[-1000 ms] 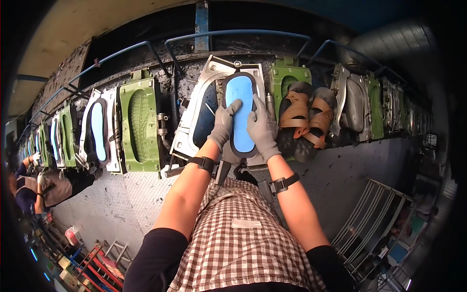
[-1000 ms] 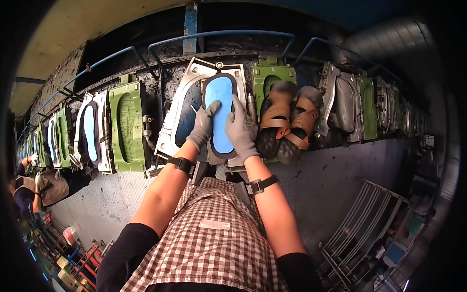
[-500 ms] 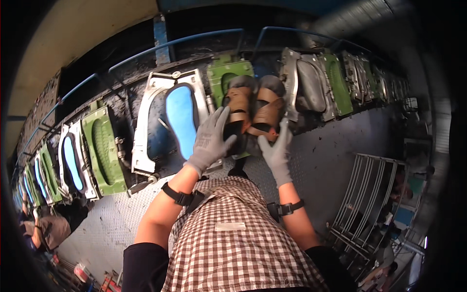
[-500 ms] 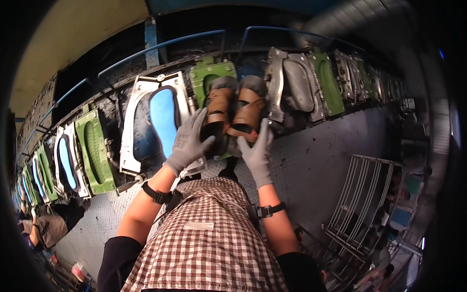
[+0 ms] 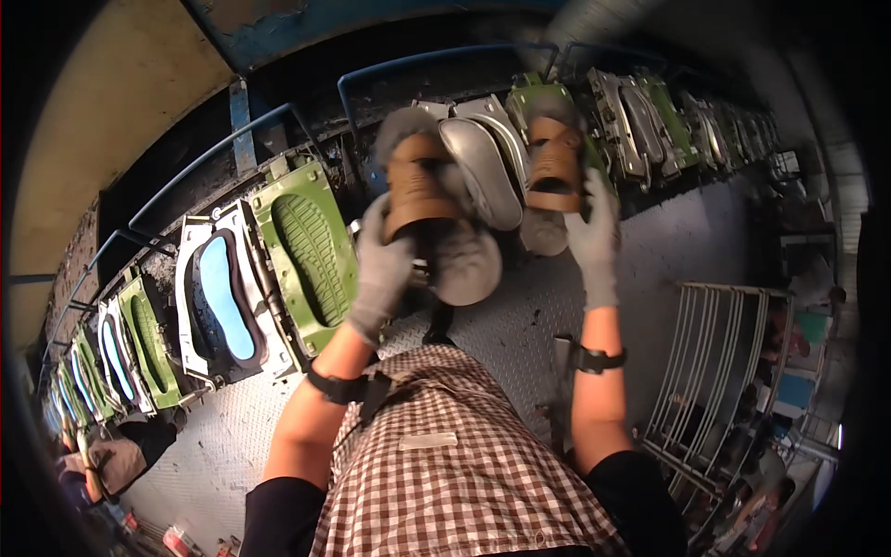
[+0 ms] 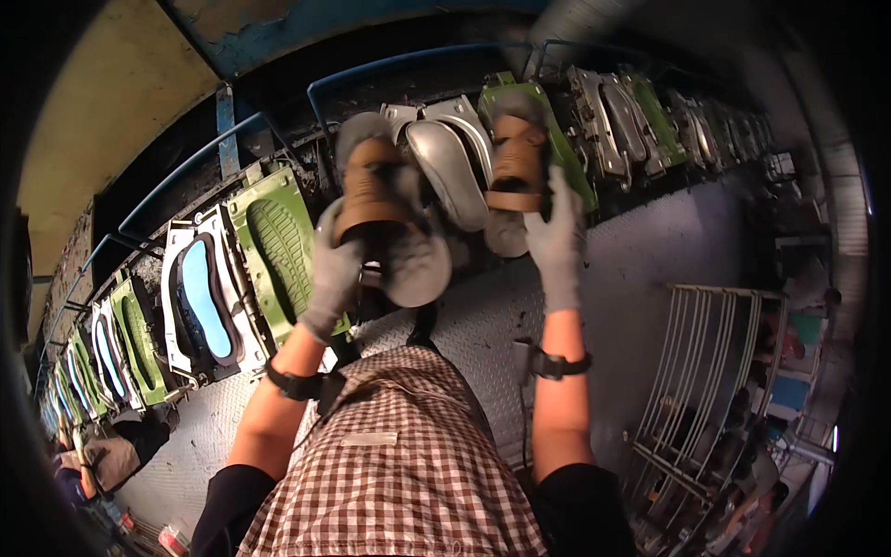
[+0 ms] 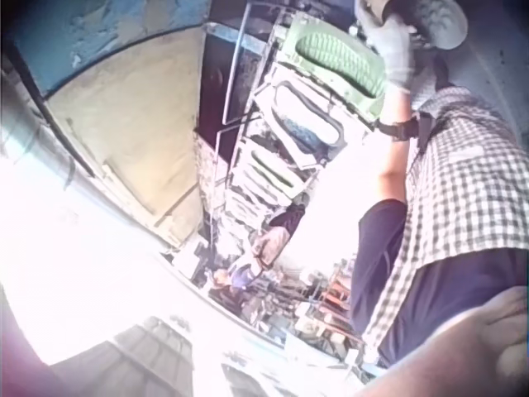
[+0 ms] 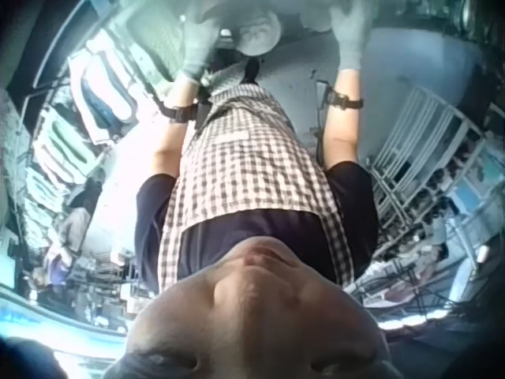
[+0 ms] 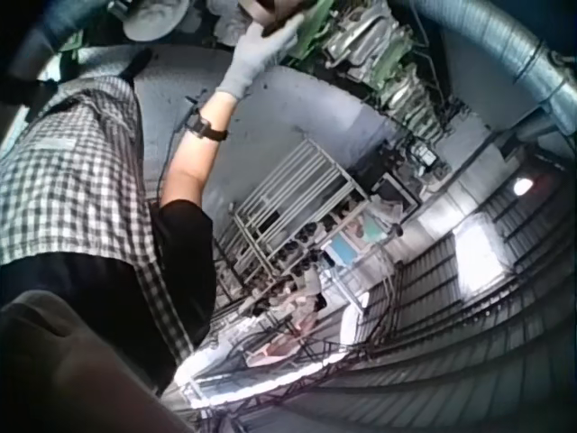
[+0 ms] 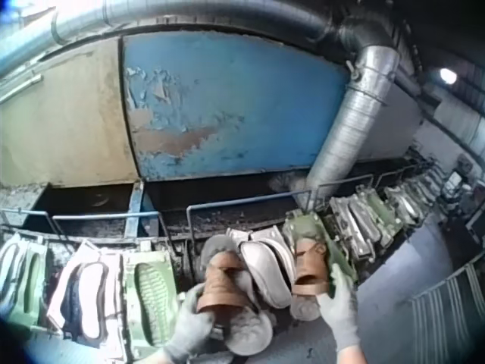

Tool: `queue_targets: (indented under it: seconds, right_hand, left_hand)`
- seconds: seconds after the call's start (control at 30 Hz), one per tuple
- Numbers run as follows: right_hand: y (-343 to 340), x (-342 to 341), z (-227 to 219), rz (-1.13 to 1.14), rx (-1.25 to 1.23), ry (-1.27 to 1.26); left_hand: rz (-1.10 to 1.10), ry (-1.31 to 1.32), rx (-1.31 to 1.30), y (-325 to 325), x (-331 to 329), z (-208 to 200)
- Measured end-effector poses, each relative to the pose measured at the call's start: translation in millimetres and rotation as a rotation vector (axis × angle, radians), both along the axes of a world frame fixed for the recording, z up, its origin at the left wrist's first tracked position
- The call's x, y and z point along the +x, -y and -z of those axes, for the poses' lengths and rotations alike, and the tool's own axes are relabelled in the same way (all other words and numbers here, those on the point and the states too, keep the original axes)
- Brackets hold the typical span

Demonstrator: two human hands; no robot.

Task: Assembling shoe components by placing soles and uppers into industrial molds and presses.

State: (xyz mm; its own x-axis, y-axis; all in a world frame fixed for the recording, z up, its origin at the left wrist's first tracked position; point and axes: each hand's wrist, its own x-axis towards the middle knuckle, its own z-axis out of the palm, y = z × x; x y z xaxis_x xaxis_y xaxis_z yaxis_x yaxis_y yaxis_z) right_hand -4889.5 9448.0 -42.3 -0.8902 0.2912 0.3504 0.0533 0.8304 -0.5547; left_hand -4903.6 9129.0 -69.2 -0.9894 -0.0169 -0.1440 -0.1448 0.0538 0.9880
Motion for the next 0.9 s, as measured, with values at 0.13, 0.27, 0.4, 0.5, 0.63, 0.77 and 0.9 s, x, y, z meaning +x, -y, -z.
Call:
queue_targets:
  seconds: [0.13,0.27,0.4,0.5,0.63,0.77,0.9]
  right_hand:
    - [-50.1,31.0,32.7,-0.152,-1.772,0.185]
    - [-54.2,41.0,49.8,0.051,-1.145,0.626]
    - [-74.2,26.4,61.7,0.008,-1.401,0.278]
    - [-67.8,-9.1,38.4,-0.077,-1.426,0.222]
    - [-66.0,-69.5,54.5,-0.222,-0.875,0.066]
    - [-37.0,-113.8,63.2,-0.437,-0.115,-0.123]
    - [-14.3,-95.2,62.5,-0.74,0.141,0.203]
  left_hand:
    - [0.013,-0.059,0.164,-117.6,-13.7,35.7]
    - [0.356,-0.09,-0.065,-153.9,-20.4,69.8]
    - [-0.316,0.121,-0.135,-160.4,-73.9,113.6]
    - [-0.146,0.228,0.155,-159.6,-116.0,137.1]
    - [-0.27,0.435,0.301,-176.9,-120.3,113.8]
    - [-0.152,0.233,0.464,-174.2,-88.0,133.9]
    - [-0.049,0.273,0.576,-155.8,-57.4,139.8]
